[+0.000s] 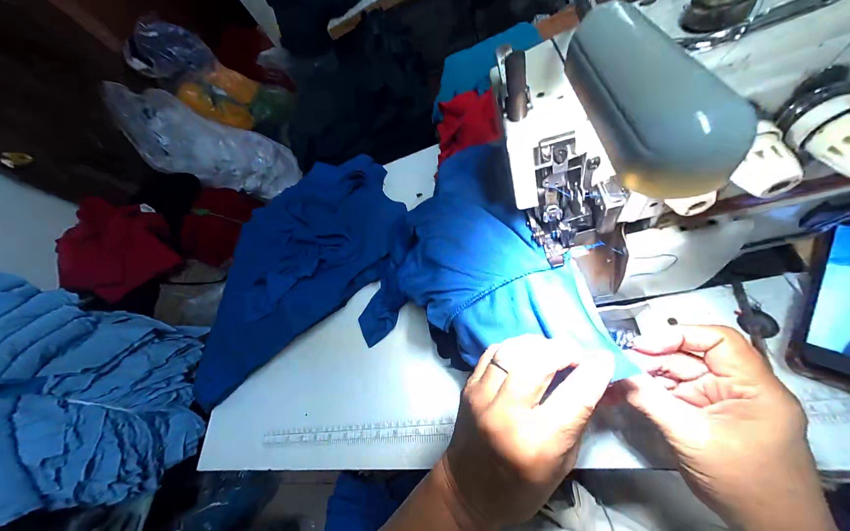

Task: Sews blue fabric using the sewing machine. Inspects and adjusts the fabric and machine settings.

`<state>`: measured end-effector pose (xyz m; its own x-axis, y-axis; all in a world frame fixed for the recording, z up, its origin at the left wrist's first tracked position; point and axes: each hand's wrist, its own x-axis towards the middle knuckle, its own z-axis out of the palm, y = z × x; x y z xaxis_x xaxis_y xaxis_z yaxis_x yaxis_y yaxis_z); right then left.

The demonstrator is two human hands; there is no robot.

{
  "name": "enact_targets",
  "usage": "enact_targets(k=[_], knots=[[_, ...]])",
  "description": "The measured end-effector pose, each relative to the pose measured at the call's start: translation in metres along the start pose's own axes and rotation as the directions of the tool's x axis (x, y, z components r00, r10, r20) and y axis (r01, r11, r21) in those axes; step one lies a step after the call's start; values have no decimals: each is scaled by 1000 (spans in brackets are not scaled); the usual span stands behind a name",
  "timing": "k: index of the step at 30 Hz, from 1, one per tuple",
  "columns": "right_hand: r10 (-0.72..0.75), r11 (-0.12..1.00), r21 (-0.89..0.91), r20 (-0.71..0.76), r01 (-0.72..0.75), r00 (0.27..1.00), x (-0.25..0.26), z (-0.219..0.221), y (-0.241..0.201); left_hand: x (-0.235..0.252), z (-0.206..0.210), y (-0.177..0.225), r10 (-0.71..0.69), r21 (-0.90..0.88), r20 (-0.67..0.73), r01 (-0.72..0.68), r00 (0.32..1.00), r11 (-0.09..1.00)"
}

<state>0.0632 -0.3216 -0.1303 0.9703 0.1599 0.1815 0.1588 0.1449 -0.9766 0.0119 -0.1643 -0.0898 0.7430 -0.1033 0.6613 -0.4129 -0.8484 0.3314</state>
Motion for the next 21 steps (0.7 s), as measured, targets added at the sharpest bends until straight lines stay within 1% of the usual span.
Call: enact_targets(k=[3, 5, 11, 15, 19, 21], knots=[[10, 1000, 2, 27, -10, 1000, -4, -3, -5, -3, 2, 0, 43, -25, 0, -43, 999, 999], [21, 999, 24, 50, -23, 999, -5, -6, -6, -4, 4, -2, 82, -34, 26, -81, 996, 996], [156, 979, 107, 155, -173, 976, -4, -17, -2, -7, 6, -13, 153, -90, 99, -144, 983, 985], [195, 974, 84, 178, -212, 965, 0, -19, -5, -6, 5, -16, 210, -80, 108, -202, 972, 976], [219, 956, 150, 211, -253, 953, 4, -19, -8, -6, 6, -23, 270, -85, 115, -261, 956, 962], [224, 949, 171, 224, -265, 949, 5, -18, -5, -8, 9, -25, 269, -88, 98, -261, 958, 961]])
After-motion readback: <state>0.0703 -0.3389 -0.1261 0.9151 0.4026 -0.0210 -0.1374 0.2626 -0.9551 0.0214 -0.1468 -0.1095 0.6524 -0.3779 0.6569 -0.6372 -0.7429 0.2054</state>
